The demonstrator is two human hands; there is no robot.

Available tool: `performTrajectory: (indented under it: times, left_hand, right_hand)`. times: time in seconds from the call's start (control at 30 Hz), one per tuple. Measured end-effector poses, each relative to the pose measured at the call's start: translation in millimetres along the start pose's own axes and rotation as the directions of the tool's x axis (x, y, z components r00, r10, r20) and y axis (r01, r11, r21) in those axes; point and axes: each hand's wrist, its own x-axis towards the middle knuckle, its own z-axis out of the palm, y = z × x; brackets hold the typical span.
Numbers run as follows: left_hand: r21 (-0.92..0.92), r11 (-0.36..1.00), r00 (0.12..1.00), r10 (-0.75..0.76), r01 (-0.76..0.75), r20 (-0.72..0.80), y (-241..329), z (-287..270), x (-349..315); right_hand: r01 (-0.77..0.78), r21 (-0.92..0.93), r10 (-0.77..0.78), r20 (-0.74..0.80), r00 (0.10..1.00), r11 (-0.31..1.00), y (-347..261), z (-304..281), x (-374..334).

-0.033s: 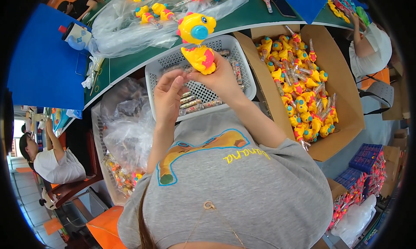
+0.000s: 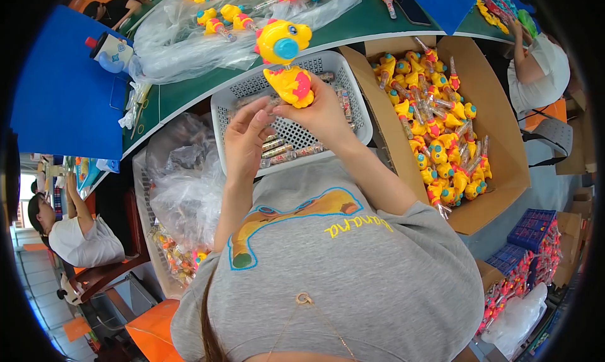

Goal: Inspecting and organizing small yellow bird-shaped toy rattles on a factory workbench.

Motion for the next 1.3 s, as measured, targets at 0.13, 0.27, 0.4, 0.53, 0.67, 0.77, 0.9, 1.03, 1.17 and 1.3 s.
performTrajectory:
  times: [0.13, 0.27, 0.4, 0.53, 0.67, 0.77, 0.9, 1.03, 1.17, 1.3]
  left_hand:
    - [0.064, 0.998, 1.000, -0.008, 0.007, 0.022, 2, -2, 3]
    - [-0.009, 0.999, 0.997, 0.050, -0.049, 0.056, -5, -5, 5]
    - [-0.077, 0.997, 0.999, 0.009, -0.006, 0.048, -13, -9, 6]
    - [-0.265, 0.964, 0.961, 0.045, 0.030, 0.272, -11, -13, 12]
    - [-0.095, 0.995, 0.999, 0.018, -0.021, -0.028, -15, 1, 6]
    - [-0.111, 0.993, 0.999, -0.038, 0.041, 0.030, -5, -2, 5]
    - [-0.221, 0.969, 0.991, -0.090, 0.111, 0.100, 0, -4, 3]
    - [0.032, 0.998, 0.998, -0.050, 0.049, 0.039, -6, -5, 1]
    - [0.031, 0.999, 0.999, 0.023, -0.024, 0.037, -12, -10, 1]
    - [-0.060, 0.994, 0.993, 0.094, -0.089, 0.078, -12, -9, 2]
  right_hand:
    - [-0.041, -0.034, 0.040, -0.011, 0.999, 0.999, -1, -8, 2]
    - [-0.044, -0.060, 0.045, 0.013, 0.999, 0.997, -4, -11, 3]
    - [-0.067, -0.047, 0.069, 0.042, 0.997, 0.997, -8, -12, 4]
    - [-0.120, -0.043, 0.122, 0.056, 0.991, 0.992, -9, -13, 3]
    - [-0.152, 0.015, 0.151, 0.072, 0.986, 0.988, -7, -13, 3]
    - [-0.143, 0.029, 0.141, 0.065, 0.988, 0.989, -7, -12, 3]
    - [-0.157, 0.011, 0.156, 0.077, 0.985, 0.988, -7, -12, 2]
    - [-0.157, 0.013, 0.155, 0.105, 0.982, 0.988, -7, -10, 2]
    - [-0.174, 0.014, 0.170, 0.135, 0.976, 0.985, -8, -8, 1]
    - [-0.182, 0.041, 0.171, 0.191, 0.967, 0.982, -8, -3, -2]
